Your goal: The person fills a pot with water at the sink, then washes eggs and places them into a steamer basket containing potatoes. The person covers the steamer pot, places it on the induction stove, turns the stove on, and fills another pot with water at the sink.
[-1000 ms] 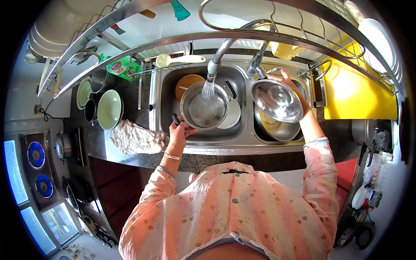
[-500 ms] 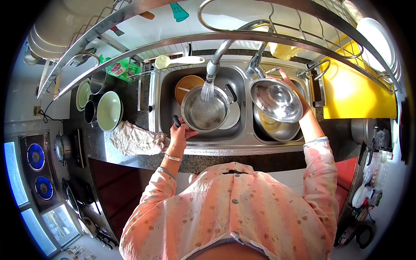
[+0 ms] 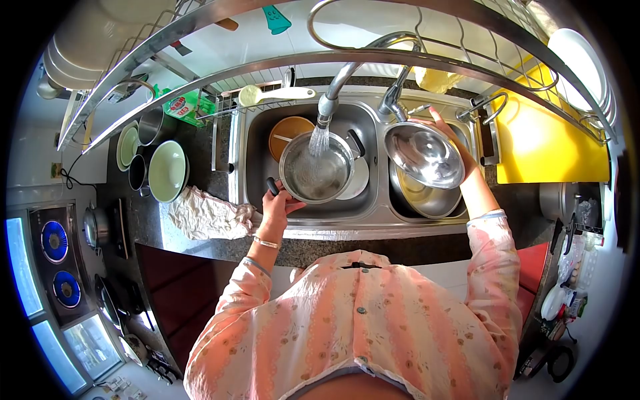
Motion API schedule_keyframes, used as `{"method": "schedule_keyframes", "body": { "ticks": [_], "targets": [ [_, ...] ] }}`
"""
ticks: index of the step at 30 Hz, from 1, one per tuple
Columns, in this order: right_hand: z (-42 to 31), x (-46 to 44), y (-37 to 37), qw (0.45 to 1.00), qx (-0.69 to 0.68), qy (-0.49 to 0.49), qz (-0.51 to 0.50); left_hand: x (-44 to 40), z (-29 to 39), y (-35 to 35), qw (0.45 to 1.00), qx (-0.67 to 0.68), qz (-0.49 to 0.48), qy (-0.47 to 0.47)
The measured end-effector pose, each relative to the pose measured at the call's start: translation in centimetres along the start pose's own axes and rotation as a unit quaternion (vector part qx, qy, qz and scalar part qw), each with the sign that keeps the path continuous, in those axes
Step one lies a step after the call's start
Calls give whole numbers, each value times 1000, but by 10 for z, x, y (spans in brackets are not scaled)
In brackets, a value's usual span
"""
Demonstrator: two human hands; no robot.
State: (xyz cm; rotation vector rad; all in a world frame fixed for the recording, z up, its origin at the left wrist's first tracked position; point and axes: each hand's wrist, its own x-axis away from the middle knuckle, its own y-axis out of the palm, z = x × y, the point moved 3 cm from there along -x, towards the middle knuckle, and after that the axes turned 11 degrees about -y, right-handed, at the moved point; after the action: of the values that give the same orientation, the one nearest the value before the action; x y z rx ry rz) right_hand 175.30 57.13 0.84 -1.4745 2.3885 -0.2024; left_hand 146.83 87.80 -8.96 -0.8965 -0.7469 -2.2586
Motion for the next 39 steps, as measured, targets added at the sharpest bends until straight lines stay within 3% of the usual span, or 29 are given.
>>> {"method": "schedule_keyframes", "body": {
  "ticks": [2,5,7,8,10,14,19,22,28,35,37,39],
  "targets": [
    [-1,0,0,999,39,-15,-11,-2,-1,0,1000,-1,0,0],
    [6,1,0,999,-27,17,7,-3,-2,0,1000,1,3,-2],
    [16,3,-1,969,-228,74,59,-2,-3,1,1000,4,5,-3],
    [12,2,0,969,-228,74,59,-1,-2,2,1000,2,6,0],
    [0,1,1,999,-30,11,-1,-2,-2,3,1000,1,8,3],
    [-8,-2,4,1000,11,27,-11,-1,-2,5,1000,3,9,-4],
    [-18,-5,3,994,90,-63,-22,0,-2,6,1000,4,14,-2],
    [-15,-3,2,992,109,-67,-17,0,-3,6,1000,-3,6,-3],
    [-13,-2,1,998,17,-59,-13,-2,-6,5,1000,-9,2,-3],
    [-9,-3,1,995,81,-58,-29,0,-4,7,1000,-2,11,1],
    [4,0,-2,998,-65,9,21,0,-3,8,1000,-2,9,1],
    [3,0,-2,997,-74,1,22,-1,-3,7,1000,-6,9,-1]
  ]
}}
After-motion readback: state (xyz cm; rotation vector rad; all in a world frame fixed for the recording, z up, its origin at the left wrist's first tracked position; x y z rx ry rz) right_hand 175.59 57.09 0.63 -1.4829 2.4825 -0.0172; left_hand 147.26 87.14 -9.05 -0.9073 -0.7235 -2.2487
